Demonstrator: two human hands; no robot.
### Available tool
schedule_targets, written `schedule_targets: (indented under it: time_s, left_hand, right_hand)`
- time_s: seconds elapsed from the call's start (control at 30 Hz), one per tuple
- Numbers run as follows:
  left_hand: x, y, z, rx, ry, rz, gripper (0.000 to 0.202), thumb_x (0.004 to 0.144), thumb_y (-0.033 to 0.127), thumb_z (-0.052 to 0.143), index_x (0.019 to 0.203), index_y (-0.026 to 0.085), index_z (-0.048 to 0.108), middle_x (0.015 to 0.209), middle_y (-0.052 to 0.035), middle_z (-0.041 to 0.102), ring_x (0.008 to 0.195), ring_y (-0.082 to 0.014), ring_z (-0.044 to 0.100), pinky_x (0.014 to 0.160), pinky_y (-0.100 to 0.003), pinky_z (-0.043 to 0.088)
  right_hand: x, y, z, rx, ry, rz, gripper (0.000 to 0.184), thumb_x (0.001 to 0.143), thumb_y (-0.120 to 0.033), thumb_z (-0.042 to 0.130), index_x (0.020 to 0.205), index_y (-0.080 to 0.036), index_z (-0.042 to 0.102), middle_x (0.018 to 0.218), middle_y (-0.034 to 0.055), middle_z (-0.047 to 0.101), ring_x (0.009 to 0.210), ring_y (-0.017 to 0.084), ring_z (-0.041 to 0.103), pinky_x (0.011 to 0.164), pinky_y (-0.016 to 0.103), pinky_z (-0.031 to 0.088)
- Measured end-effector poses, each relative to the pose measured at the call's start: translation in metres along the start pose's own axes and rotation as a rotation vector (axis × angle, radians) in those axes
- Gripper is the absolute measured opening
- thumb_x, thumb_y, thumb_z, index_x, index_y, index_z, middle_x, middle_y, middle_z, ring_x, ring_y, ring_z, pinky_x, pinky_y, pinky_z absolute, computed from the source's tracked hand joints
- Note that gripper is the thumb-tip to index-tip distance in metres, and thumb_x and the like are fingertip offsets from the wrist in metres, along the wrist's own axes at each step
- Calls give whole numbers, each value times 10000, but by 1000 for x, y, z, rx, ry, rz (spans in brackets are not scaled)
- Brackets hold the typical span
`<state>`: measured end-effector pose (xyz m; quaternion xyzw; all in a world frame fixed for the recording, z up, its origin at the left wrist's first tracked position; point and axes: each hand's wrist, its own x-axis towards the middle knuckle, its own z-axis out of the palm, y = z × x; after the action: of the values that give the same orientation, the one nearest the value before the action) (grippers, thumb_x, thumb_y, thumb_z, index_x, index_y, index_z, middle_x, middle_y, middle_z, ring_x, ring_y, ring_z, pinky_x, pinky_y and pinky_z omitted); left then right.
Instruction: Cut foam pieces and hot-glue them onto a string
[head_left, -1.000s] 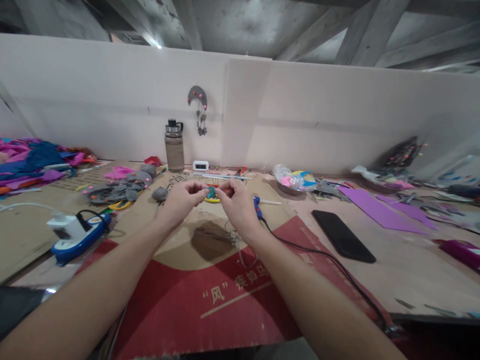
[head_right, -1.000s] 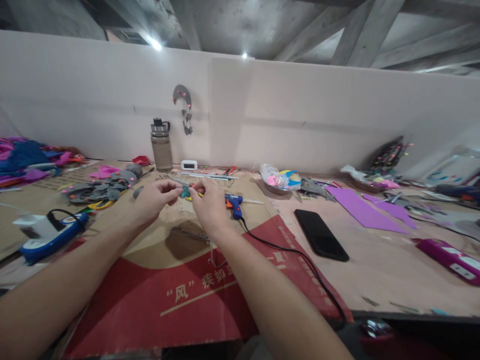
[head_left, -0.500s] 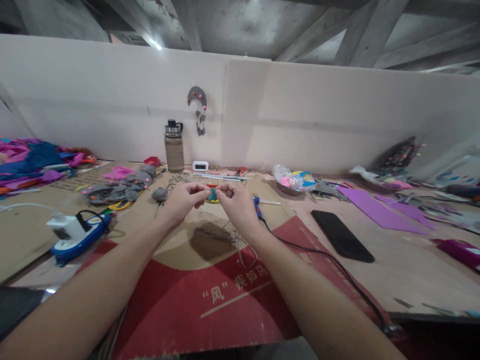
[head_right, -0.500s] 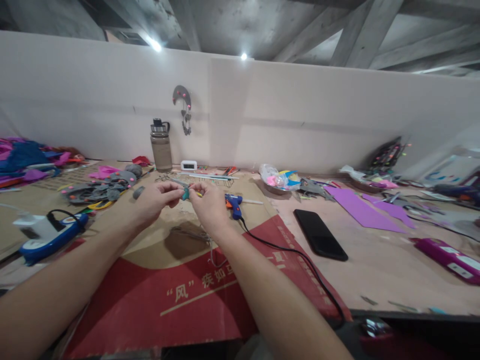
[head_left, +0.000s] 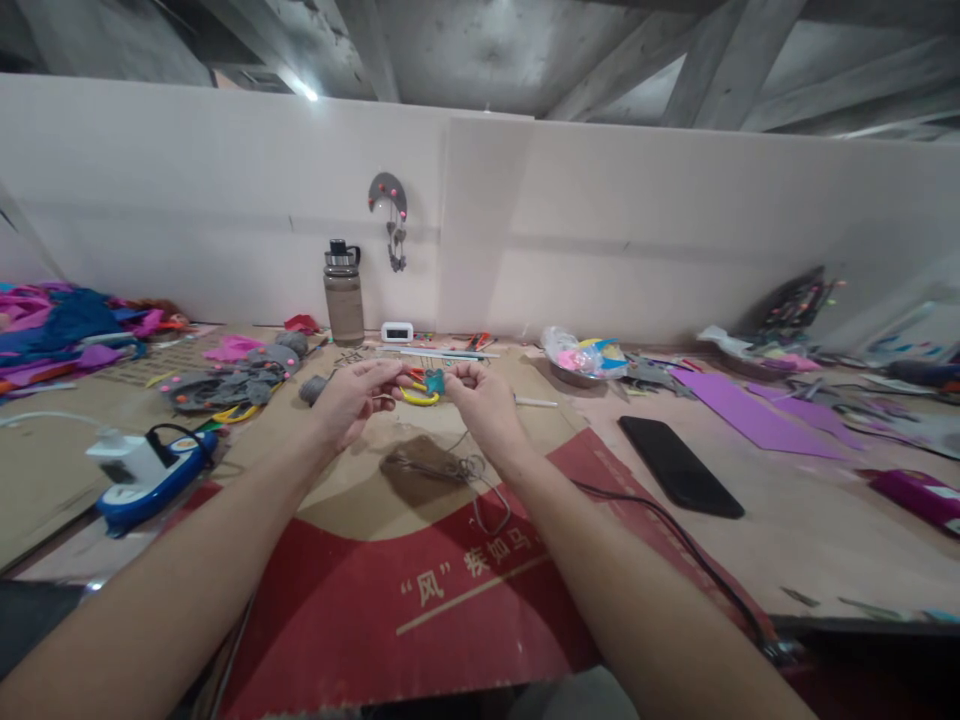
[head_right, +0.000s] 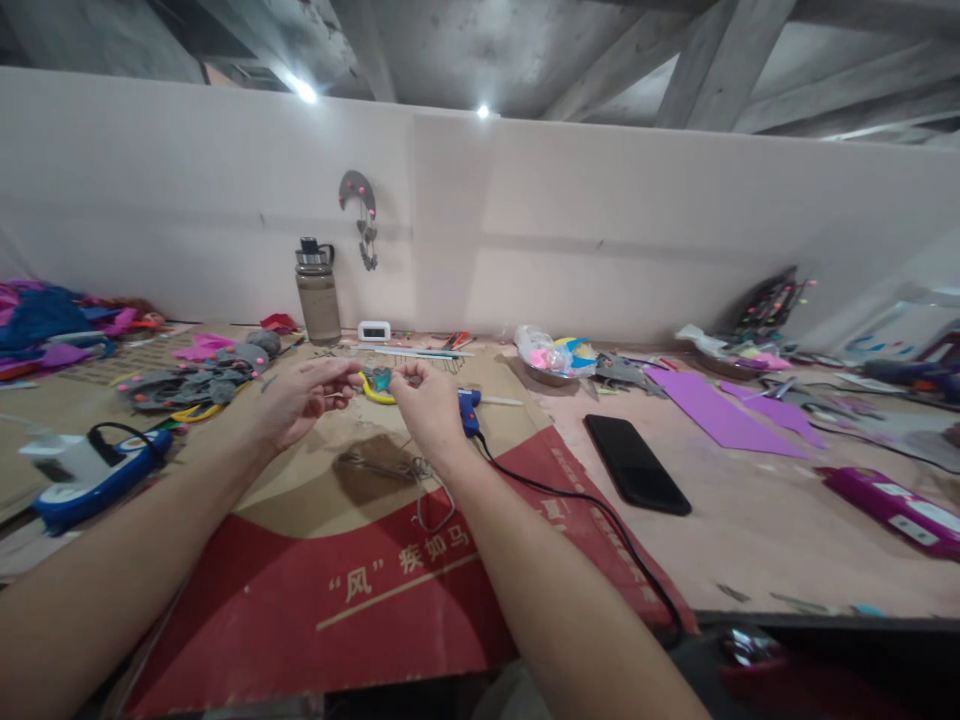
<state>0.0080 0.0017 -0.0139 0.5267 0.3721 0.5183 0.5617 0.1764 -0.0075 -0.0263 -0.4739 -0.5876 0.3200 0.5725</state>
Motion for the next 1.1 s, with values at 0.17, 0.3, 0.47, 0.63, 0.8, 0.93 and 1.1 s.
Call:
schedule_targets:
  time_s: [0.17,0.3,0.47,0.63,0.8,0.93,1.1]
  left_hand:
    - [1,-6,3,106,-20,39,257,632,317,714,814,135,695,710,-51,653,609,-107,546,551,-221,390]
    - [-1,-6,4,182,-63,73,220,655,280,673,824,142,698,671,-41,640,607,-121,551,558,-235,396]
    - [-3,-6,6,285,-70,106,220,649,291,660,811,144,684,655,-32,628,596,-122,542,535,-230,380]
    - [-3,-7,7,356,-62,130,192,643,299,654,760,147,655,606,-7,597,551,-106,503,519,-229,368]
    - [-4,-8,7,395,-75,175,129,664,271,616,700,148,619,566,9,562,521,-94,460,515,-229,344]
    - [-4,-9,8,423,-55,169,97,644,239,593,678,148,605,555,13,547,511,-97,450,508,-230,335]
    - [-2,-11,8,429,-29,161,71,623,210,571,657,153,598,541,18,532,511,-98,441,507,-230,329]
  right_hand:
    - [-2,4,2,-44,-54,-60,195,711,-342,517,727,-158,577,582,-24,535,502,80,416,497,203,320]
    - [-3,8,3,-115,-67,-123,185,732,-339,504,740,-171,582,590,-26,547,516,87,436,507,205,327]
    - [-5,7,4,-161,-60,-146,185,732,-333,507,739,-169,591,596,-12,555,528,98,453,498,207,322]
    - [-7,4,5,-182,-55,-144,186,718,-335,526,736,-168,605,593,-2,557,548,110,461,501,211,323]
    - [-9,5,8,-202,-74,-153,193,735,-340,515,758,-173,609,600,-13,550,524,95,433,483,204,297]
    - [-10,7,10,-183,-75,-145,203,728,-345,522,765,-169,616,606,-10,557,536,97,444,486,202,302]
    - [-10,5,11,-95,-119,-72,183,710,-341,535,734,-169,592,589,-26,535,515,83,420,470,197,283]
